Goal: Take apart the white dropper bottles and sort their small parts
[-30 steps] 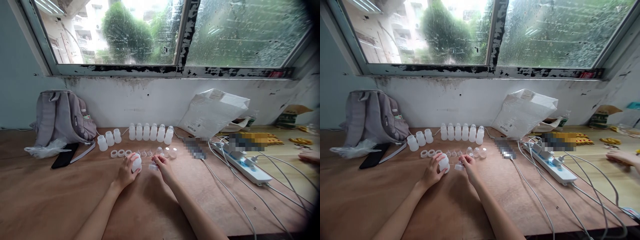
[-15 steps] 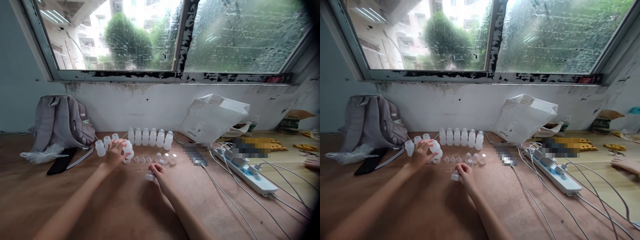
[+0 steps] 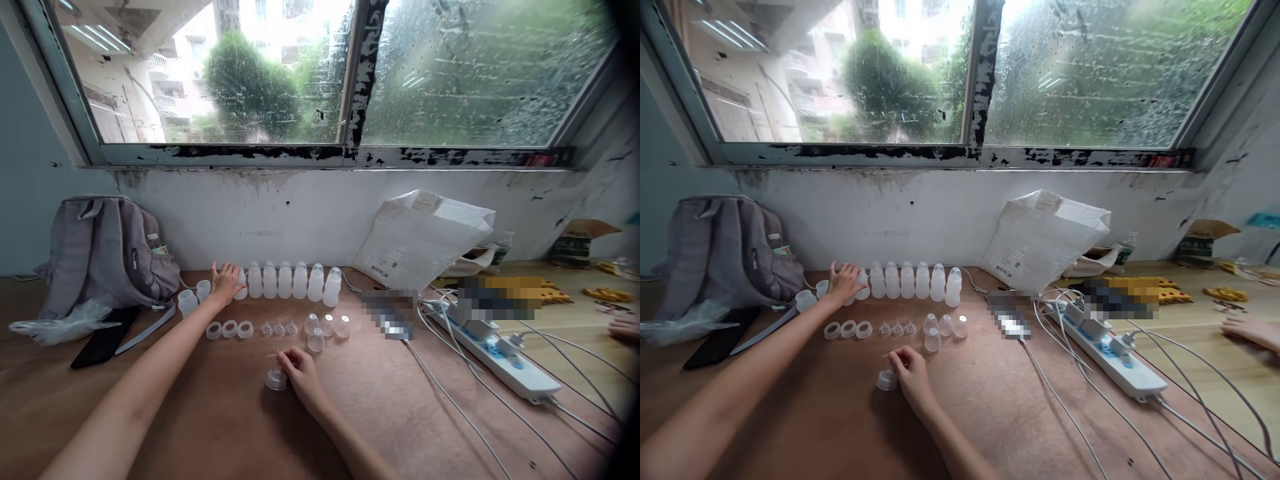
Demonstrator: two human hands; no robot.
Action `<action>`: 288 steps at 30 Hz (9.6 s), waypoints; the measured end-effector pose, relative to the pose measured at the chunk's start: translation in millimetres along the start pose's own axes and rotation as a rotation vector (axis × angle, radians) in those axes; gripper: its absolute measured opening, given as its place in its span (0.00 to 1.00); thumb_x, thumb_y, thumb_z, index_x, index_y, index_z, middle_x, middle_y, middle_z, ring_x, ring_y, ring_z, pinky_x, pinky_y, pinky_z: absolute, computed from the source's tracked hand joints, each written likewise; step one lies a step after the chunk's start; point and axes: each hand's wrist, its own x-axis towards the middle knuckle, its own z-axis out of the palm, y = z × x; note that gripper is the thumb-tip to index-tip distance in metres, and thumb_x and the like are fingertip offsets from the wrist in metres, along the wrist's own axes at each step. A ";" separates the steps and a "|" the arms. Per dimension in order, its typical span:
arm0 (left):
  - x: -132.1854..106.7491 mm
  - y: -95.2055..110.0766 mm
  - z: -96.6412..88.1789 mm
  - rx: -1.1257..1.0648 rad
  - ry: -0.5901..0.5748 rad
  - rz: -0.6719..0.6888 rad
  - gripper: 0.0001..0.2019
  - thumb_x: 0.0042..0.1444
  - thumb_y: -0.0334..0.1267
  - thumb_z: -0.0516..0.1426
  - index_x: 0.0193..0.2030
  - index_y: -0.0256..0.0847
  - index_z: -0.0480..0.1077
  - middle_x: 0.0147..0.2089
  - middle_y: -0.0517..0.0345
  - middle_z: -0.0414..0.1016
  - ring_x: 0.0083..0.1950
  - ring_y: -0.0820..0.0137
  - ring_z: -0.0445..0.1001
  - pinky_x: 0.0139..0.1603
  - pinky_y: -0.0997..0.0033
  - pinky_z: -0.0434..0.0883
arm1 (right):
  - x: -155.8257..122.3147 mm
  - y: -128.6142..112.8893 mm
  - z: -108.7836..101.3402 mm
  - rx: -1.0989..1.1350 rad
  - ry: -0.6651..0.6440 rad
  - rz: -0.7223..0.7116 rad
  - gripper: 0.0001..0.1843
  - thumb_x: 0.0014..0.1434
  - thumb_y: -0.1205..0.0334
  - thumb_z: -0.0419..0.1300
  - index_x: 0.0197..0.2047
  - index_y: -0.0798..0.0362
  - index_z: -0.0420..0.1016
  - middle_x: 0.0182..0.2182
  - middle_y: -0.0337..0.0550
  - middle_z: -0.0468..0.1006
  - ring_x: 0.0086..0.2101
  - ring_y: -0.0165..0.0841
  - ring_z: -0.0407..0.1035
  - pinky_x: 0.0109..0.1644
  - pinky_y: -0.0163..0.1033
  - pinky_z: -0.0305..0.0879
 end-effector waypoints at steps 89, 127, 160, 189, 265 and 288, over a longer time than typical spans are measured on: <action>-165.7 14.6 -30.4 -0.286 -0.169 -0.633 0.14 0.44 0.48 0.56 0.36 0.44 0.62 0.38 0.56 0.68 0.44 0.62 0.67 0.43 0.62 0.60 | 18.6 16.3 20.1 -0.669 0.043 -0.403 0.12 0.50 0.69 0.51 0.40 0.53 0.64 0.35 0.47 0.70 0.32 0.34 0.66 0.36 0.39 0.64; -53.0 32.1 -42.1 -0.300 -0.043 -0.103 0.15 0.51 0.36 0.50 0.48 0.44 0.62 0.49 0.53 0.66 0.51 0.62 0.62 0.51 0.64 0.57 | 8.8 2.5 -27.8 -0.144 -0.179 -0.065 0.06 0.49 0.62 0.54 0.29 0.55 0.69 0.23 0.39 0.72 0.25 0.31 0.67 0.29 0.34 0.64; -146.9 90.9 -58.8 -0.771 0.342 -0.345 0.14 0.55 0.41 0.46 0.47 0.42 0.56 0.45 0.51 0.66 0.49 0.64 0.65 0.50 0.60 0.63 | -3.4 -0.8 -23.4 -0.522 0.023 -0.376 0.08 0.54 0.65 0.48 0.29 0.52 0.68 0.24 0.41 0.71 0.26 0.32 0.66 0.28 0.34 0.61; -165.0 130.5 -79.7 -1.156 -0.430 0.021 0.25 0.41 0.33 0.56 0.49 0.43 0.55 0.35 0.59 0.70 0.30 0.70 0.68 0.30 0.74 0.64 | -34.0 -33.7 -24.6 -0.419 0.057 -0.415 0.13 0.54 0.60 0.52 0.43 0.51 0.57 0.19 0.32 0.60 0.17 0.26 0.55 0.21 0.32 0.55; -164.3 129.1 -72.4 -2.136 -0.891 -0.573 0.19 0.43 0.35 0.56 0.45 0.37 0.59 0.32 0.56 0.68 0.25 0.73 0.69 0.21 0.76 0.65 | -9.1 -34.3 -43.2 -0.013 0.108 -0.117 0.18 0.54 0.50 0.52 0.43 0.51 0.68 0.42 0.48 0.71 0.43 0.39 0.64 0.46 0.46 0.60; -173.0 148.1 -75.7 -2.428 -1.319 -0.506 0.10 0.35 0.31 0.51 0.28 0.33 0.66 0.21 0.59 0.66 0.20 0.72 0.67 0.21 0.71 0.63 | -34.1 -64.9 -17.2 0.503 -0.409 0.215 0.12 0.43 0.52 0.60 0.27 0.52 0.67 0.38 0.50 0.75 0.53 0.43 0.56 0.46 0.46 0.60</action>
